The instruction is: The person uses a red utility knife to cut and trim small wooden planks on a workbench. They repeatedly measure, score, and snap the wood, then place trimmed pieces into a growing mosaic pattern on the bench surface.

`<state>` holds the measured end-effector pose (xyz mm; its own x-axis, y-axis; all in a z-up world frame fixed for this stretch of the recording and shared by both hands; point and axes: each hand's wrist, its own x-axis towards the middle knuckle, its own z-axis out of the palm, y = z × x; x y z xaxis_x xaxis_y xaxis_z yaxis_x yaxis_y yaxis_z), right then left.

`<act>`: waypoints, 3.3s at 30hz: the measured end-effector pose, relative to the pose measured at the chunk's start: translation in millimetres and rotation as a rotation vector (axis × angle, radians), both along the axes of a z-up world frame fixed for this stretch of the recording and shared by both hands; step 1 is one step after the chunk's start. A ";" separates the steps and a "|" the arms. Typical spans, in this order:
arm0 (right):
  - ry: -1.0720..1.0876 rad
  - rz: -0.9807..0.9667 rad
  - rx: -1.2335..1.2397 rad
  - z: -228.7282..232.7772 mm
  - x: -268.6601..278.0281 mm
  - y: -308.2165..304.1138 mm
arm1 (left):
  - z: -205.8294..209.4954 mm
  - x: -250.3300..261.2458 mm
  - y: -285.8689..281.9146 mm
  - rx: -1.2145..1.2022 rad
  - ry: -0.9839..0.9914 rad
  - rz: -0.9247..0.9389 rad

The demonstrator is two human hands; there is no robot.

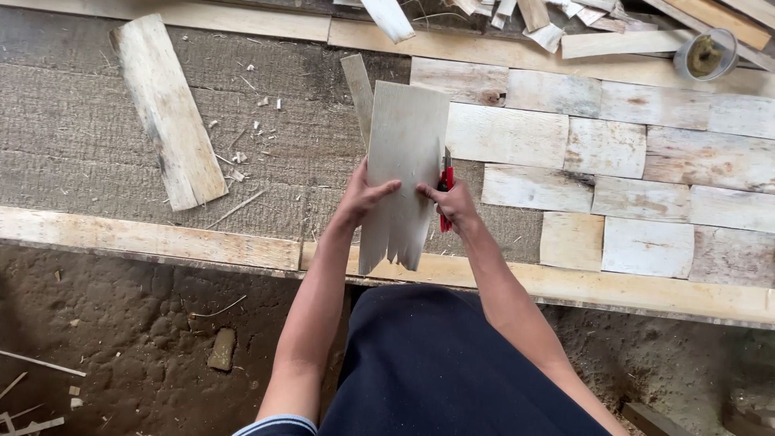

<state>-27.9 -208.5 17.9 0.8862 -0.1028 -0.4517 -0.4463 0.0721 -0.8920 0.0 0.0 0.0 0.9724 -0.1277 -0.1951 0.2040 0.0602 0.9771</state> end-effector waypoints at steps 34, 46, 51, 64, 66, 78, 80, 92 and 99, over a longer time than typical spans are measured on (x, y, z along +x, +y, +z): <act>-0.033 0.140 0.175 -71.2 -6.4 -74.8 | -60.1 -22.0 -42.9 -0.320 0.253 0.171; -0.103 0.115 -0.077 -82.6 -0.9 -59.6 | -66.3 -31.8 -51.1 0.019 0.100 0.207; -0.213 0.112 -0.325 -93.6 -7.9 -37.0 | -35.5 -46.8 -94.8 0.451 -0.087 0.352; -0.101 0.088 -0.117 -106.6 0.7 -62.4 | -35.9 -22.3 -51.8 -0.038 0.062 0.207; -0.029 0.024 0.173 -129.5 3.5 -66.4 | -52.1 -19.5 -50.6 -0.401 0.198 0.215; -0.276 0.069 -0.047 -31.1 -7.5 -39.9 | -51.5 -5.8 -57.0 0.240 -0.148 0.249; -0.325 0.096 -0.224 -16.1 -13.5 -21.8 | -51.7 -10.5 -71.2 0.423 -0.198 0.278; -0.260 0.042 -0.064 -72.2 8.1 -49.2 | -10.6 -11.8 -55.1 -0.031 -0.027 0.244; -0.182 0.099 0.089 -72.0 12.2 -67.7 | -26.2 -15.3 -50.4 -0.358 0.146 0.263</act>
<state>-15.7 -276.2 -54.0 0.9577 0.0214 -0.2868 -0.2873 0.1177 -0.9506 -15.3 -50.4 -26.2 0.9465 0.0351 -0.3207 0.2703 0.4564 0.8477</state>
